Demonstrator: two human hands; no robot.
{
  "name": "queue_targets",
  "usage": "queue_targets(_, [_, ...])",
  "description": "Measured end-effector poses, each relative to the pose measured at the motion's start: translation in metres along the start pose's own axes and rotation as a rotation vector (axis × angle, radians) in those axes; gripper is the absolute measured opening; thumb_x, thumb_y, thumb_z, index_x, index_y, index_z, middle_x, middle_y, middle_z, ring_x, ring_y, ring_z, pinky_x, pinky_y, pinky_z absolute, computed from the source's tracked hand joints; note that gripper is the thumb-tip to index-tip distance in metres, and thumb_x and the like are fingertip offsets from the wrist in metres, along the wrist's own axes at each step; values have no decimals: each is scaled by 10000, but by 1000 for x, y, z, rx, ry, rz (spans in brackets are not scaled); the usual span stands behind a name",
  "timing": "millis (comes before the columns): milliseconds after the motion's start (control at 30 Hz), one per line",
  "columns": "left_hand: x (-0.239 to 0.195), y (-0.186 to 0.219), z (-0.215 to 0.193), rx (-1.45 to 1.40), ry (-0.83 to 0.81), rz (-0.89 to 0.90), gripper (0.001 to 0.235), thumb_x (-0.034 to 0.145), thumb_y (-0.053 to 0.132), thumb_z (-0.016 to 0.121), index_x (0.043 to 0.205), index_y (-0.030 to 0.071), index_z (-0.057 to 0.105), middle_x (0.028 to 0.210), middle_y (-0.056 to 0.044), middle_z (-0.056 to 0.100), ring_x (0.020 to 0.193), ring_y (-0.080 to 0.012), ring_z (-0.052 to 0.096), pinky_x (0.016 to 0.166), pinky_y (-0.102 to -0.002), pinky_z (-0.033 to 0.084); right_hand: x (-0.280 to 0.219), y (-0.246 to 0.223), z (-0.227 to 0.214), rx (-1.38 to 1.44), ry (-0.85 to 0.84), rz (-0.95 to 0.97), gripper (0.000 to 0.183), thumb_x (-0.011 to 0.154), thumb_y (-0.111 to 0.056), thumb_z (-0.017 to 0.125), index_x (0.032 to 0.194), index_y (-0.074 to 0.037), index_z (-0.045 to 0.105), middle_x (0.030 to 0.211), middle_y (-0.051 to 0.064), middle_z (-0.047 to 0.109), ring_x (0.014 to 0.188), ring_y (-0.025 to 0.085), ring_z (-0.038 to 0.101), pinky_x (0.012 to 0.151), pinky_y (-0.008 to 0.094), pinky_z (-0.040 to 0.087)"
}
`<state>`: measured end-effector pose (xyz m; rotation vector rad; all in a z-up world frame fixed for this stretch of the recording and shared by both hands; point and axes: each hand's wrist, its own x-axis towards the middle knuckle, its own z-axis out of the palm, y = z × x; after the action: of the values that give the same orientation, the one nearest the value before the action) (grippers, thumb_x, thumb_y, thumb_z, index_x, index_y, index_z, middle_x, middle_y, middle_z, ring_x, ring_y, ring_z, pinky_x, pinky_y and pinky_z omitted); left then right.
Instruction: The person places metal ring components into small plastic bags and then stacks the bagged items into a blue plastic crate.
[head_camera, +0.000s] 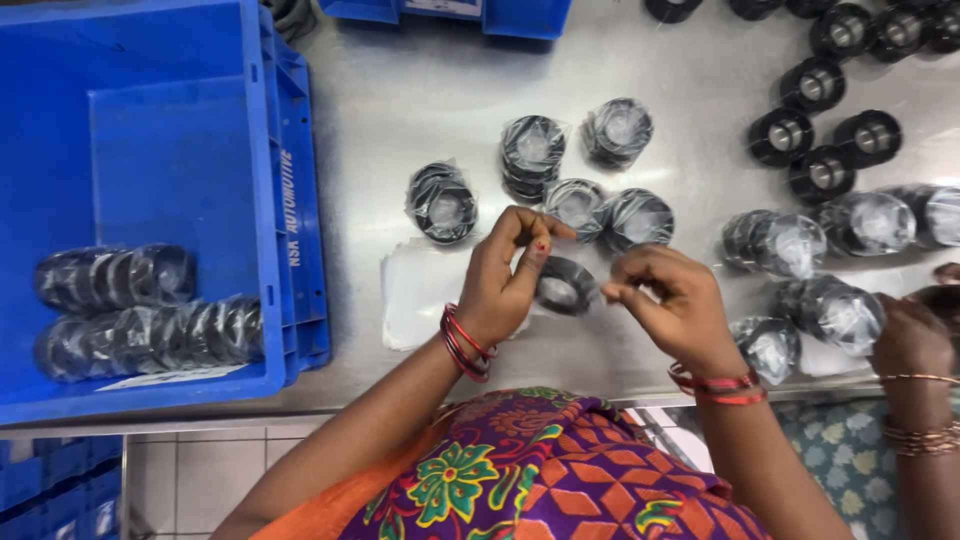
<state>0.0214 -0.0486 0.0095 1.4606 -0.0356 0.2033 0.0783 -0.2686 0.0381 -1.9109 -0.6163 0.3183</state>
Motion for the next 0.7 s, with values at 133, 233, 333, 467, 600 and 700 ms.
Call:
queue_targets(133, [19,20,2,-1,-94,114,118,1109,149,506,1055,45,496,1197,-131,705,1170,-173,633,1092,-336,480,-5,15,-22,101,-26,-185,72,842,29,718,856,-3,655,895,81,677,858,186,665,786,318,538])
queue_targets(233, [16,25,13,14,-103,62,124,1083,160,550,1011,62,523,1185,-91,738,1161,-176,670,1049,-346,517,-26,41,-27,216,9,-120,126,895,-3,793,940,-30,678,958,83,677,916,165,652,825,333,528])
queue_targets(333, [35,33,16,-36,-245,217,93,1097,138,578,1052,70,535,1221,-81,709,1295,-193,606,1156,-368,469,-9,42,-25,757,2,-204,384,884,-75,877,1163,-60,615,1190,48,574,1099,154,573,938,344,533])
queue_targets(467, [38,48,16,110,-302,244,63,1032,128,645,1050,73,620,1256,-75,696,1225,-199,613,1111,-359,482,-5,35,3,298,-126,32,963,649,-154,910,1484,-93,433,1500,64,443,1373,194,450,1051,365,457])
queue_targets(600, [38,56,0,47,-393,167,81,999,139,707,1036,72,681,1388,-85,552,1341,-238,573,1158,-358,478,4,61,34,339,-56,14,466,970,-176,722,1395,-46,584,1345,69,638,1250,180,605,1079,321,486])
queue_targets(700, [27,49,-15,178,-438,210,57,920,93,762,974,84,745,1472,-112,500,1427,-300,496,1163,-403,441,-1,97,42,213,28,2,258,988,-134,667,1227,-38,672,1171,67,663,1080,159,635,962,318,517])
